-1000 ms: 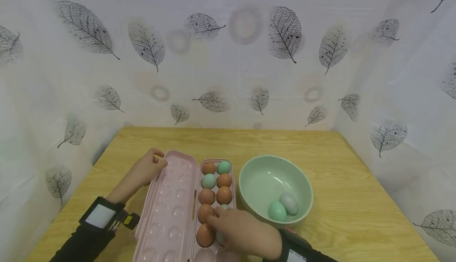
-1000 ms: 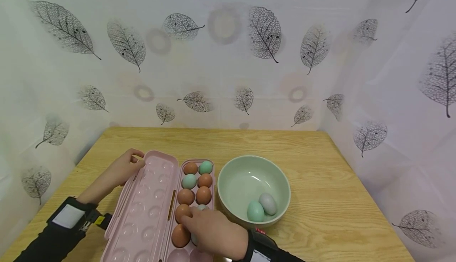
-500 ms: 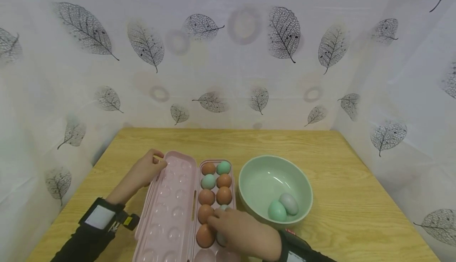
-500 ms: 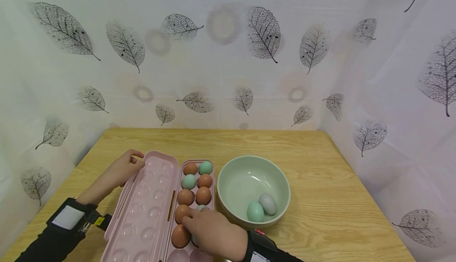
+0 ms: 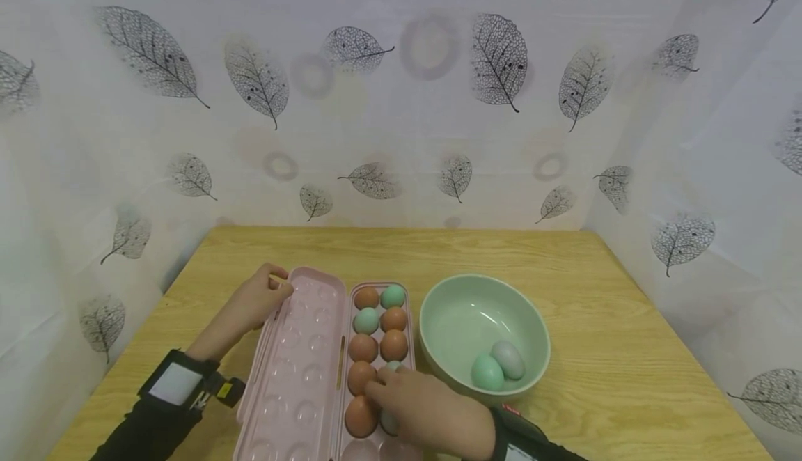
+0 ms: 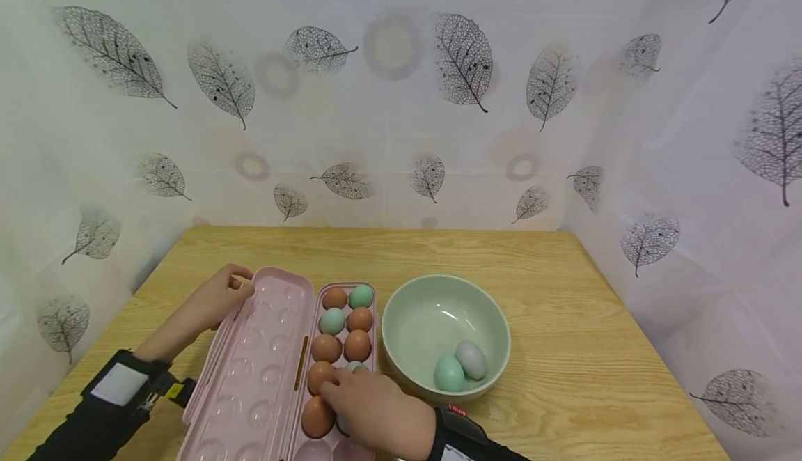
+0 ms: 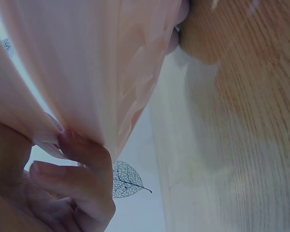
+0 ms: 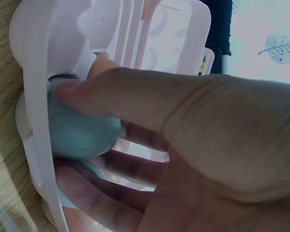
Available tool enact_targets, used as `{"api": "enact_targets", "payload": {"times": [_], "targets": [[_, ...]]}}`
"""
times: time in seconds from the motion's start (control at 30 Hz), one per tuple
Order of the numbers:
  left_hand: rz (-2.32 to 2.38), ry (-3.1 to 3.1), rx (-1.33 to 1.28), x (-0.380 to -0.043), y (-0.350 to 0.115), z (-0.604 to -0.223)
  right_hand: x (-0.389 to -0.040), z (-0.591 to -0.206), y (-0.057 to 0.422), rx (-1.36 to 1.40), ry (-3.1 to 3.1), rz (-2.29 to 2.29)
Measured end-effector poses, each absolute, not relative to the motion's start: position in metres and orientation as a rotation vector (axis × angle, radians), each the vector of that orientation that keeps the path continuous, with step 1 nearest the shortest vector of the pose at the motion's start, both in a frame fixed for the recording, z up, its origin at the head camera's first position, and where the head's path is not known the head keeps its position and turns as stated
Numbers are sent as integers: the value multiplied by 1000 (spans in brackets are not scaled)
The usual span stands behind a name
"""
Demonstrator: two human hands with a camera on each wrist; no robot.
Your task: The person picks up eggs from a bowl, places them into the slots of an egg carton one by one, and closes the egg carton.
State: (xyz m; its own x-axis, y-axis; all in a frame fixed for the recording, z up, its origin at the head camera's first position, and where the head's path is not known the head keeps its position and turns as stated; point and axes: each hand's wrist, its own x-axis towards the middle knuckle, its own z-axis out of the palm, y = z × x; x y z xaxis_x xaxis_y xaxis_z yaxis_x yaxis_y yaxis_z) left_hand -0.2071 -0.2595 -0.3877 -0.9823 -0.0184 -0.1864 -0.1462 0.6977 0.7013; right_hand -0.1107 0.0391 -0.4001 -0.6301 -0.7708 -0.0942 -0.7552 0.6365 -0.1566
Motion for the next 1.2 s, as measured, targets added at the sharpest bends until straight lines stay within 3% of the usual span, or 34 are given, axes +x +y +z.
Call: {"api": "enact_targets", "payload": {"times": [1.2], "targets": [[1129, 2741, -125, -208, -261, -389, -117, -374, 39, -1154, 2713, -186]]}}
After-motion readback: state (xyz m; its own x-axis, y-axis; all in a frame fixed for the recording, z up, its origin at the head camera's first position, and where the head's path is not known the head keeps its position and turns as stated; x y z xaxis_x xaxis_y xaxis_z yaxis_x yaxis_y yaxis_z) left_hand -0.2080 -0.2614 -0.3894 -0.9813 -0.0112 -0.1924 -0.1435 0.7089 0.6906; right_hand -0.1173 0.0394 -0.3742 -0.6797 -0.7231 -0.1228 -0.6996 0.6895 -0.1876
